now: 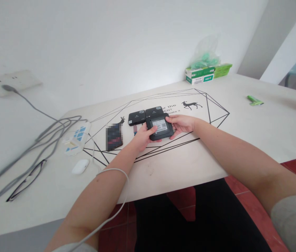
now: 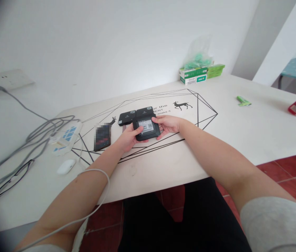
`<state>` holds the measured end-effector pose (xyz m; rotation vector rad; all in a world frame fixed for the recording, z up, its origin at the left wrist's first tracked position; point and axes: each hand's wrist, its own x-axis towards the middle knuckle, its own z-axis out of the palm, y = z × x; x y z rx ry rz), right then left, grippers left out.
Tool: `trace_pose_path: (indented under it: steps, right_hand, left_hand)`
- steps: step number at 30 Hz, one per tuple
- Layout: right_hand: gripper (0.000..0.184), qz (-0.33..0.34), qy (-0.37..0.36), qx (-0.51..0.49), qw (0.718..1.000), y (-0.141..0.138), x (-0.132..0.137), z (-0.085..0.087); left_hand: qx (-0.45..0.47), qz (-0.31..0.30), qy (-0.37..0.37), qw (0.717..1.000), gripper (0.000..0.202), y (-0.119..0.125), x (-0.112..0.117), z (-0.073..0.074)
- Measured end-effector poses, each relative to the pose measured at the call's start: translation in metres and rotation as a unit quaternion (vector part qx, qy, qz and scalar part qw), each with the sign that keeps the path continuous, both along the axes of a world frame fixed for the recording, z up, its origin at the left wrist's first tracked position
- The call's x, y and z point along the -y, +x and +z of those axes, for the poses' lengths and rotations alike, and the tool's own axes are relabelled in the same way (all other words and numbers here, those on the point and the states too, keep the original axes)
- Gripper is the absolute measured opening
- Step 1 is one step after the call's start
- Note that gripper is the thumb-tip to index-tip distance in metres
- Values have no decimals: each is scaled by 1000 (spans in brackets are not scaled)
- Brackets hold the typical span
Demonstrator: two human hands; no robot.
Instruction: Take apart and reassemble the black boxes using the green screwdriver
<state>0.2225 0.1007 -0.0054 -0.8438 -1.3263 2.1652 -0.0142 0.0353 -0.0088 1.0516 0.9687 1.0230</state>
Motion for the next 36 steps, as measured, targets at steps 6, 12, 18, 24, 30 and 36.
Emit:
trace_pose_path:
  steps: [6, 12, 18, 24, 30, 36]
  right_hand:
    - [29, 0, 3, -6, 1000, 1, 0, -1]
    - [28, 7, 3, -16, 1000, 2, -2, -3]
    - [22, 1, 14, -16, 1000, 1, -1, -1]
    - [22, -11, 28, -1, 1000, -1, 0, 0]
    - [27, -42, 71, 27, 996, -3, 1, 1]
    - [34, -61, 88, 47, 993, -4, 3, 2]
  left_hand:
    - [-3, 1, 1, 1000, 61, 0, 0, 0]
    - [2, 8, -6, 1000, 61, 0, -1, 0]
    - [-1, 7, 2, 1000, 62, -1, 0, 0]
    - [-5, 8, 1, 1000, 63, 0, 0, 1]
    - [0, 8, -8, 1000, 62, -2, -1, 0]
    - [1, 9, -15, 1000, 62, -2, -1, 0]
